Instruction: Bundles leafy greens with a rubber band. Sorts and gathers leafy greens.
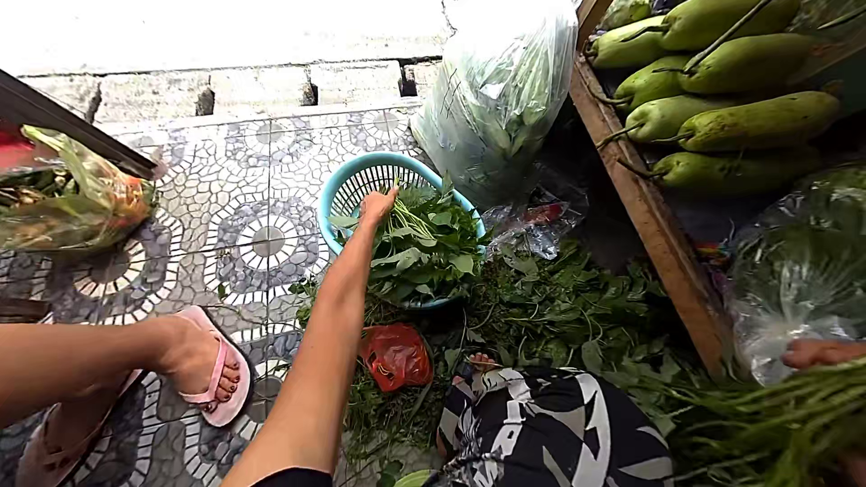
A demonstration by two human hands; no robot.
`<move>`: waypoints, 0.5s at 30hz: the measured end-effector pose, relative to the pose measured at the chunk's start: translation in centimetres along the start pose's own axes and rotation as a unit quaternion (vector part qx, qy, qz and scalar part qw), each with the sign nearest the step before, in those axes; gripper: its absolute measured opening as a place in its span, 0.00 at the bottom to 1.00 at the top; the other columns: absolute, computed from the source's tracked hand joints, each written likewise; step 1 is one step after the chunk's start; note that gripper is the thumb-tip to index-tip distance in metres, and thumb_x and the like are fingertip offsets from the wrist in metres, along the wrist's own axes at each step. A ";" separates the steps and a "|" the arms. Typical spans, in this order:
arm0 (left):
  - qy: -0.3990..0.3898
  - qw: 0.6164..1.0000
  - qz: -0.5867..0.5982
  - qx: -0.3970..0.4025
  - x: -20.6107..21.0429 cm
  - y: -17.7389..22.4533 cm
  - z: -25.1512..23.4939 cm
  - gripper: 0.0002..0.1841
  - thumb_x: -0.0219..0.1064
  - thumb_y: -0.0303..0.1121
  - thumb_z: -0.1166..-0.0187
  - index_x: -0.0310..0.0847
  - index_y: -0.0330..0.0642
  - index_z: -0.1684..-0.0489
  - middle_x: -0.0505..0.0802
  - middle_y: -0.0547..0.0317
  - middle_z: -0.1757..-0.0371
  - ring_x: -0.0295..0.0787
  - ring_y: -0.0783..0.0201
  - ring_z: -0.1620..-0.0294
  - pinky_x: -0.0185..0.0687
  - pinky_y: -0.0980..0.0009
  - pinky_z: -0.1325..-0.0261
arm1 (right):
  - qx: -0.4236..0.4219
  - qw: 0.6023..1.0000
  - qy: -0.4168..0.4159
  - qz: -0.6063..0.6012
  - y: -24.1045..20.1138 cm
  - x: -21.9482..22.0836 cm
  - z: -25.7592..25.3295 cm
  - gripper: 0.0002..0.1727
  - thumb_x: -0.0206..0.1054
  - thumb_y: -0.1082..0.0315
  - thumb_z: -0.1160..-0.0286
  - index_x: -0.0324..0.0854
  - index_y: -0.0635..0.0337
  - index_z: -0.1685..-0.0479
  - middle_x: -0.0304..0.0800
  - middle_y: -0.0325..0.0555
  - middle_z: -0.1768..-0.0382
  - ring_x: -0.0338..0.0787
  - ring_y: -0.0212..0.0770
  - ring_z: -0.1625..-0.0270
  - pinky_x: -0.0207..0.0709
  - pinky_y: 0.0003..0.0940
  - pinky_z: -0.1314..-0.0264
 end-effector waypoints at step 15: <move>-0.074 0.829 0.513 0.212 -3.8 8.9 19.7 0.17 0.63 0.27 0.14 0.75 0.42 0.29 0.90 0.67 0.53 0.87 0.80 0.61 0.85 0.81 0.54 | 0.052 0.973 -0.173 0.141 5.2 25.2 -18.1 0.10 0.73 0.62 0.22 0.88 0.57 0.52 0.90 0.31 0.71 0.86 0.22 0.71 0.82 0.23 0.62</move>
Point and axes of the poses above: each hand's wrist, its own z-axis away from the middle knuckle, its own x-axis out of the palm, y = z × x, the point moved 9 cm from there along -z, towards the middle knuckle
